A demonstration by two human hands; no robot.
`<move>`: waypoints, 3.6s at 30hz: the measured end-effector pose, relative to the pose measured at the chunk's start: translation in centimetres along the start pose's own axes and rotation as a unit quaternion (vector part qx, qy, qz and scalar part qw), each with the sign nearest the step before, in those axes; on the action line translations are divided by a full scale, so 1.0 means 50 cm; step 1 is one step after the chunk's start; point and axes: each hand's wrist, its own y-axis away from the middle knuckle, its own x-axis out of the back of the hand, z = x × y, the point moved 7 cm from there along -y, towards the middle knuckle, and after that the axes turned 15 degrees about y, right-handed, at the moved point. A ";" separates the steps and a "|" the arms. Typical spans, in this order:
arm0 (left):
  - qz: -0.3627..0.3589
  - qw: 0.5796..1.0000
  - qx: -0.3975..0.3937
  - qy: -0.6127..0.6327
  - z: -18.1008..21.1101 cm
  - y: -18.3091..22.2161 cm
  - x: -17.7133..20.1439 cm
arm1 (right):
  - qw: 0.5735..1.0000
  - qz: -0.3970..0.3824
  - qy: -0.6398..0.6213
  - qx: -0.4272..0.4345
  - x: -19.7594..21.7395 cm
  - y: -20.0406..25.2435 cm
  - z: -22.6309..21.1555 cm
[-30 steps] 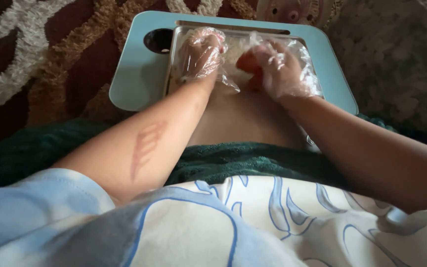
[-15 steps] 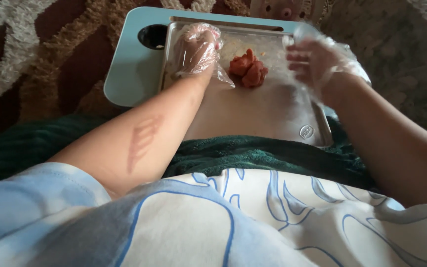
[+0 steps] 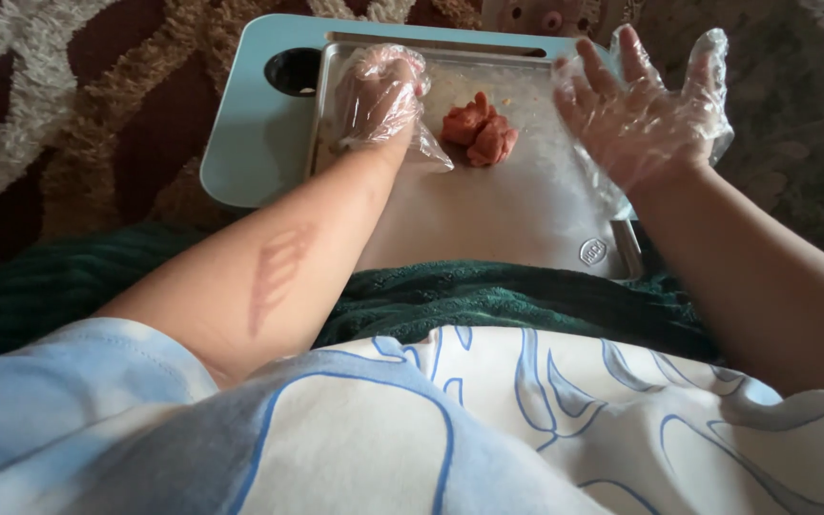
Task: Putting on plastic gloves and kneading small pieces of dough on a metal tray
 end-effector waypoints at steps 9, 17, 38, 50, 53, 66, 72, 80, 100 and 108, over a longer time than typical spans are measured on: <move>-0.021 0.999 -0.026 0.001 0.001 -0.009 -0.011 | 0.973 0.140 0.180 -0.028 0.041 -0.021 0.002; -0.034 0.998 -0.047 0.006 -0.023 -0.035 -0.039 | 0.490 0.081 0.856 -0.145 -0.090 0.034 0.109; -0.199 0.956 -0.156 -0.147 -0.006 -0.008 -0.123 | 0.317 -0.020 0.912 0.258 0.075 -0.168 0.157; -0.179 0.953 -0.025 -0.243 0.000 0.009 -0.134 | 0.608 0.099 0.783 0.084 -0.069 0.044 0.087; -0.160 0.956 -0.035 -0.245 -0.020 0.007 -0.135 | 0.577 0.099 0.806 0.084 -0.033 0.019 0.098; -0.293 0.889 -0.099 -0.338 0.091 0.200 -0.069 | -0.149 -0.316 0.929 0.122 -0.021 0.062 0.209; -0.296 0.866 -0.059 -0.399 0.114 0.193 -0.078 | 0.053 -0.261 0.936 0.232 -0.033 0.047 0.178; -0.278 0.877 -0.077 -0.385 0.109 0.173 -0.067 | 0.323 -0.168 0.852 0.376 -0.043 0.029 0.146; -0.143 0.907 -0.092 -0.386 0.025 0.158 -0.070 | 0.382 -0.153 0.832 0.373 -0.059 0.112 0.147; -0.134 0.957 -0.099 -0.237 0.004 0.164 -0.026 | 0.293 -0.123 0.891 0.322 -0.095 0.148 0.135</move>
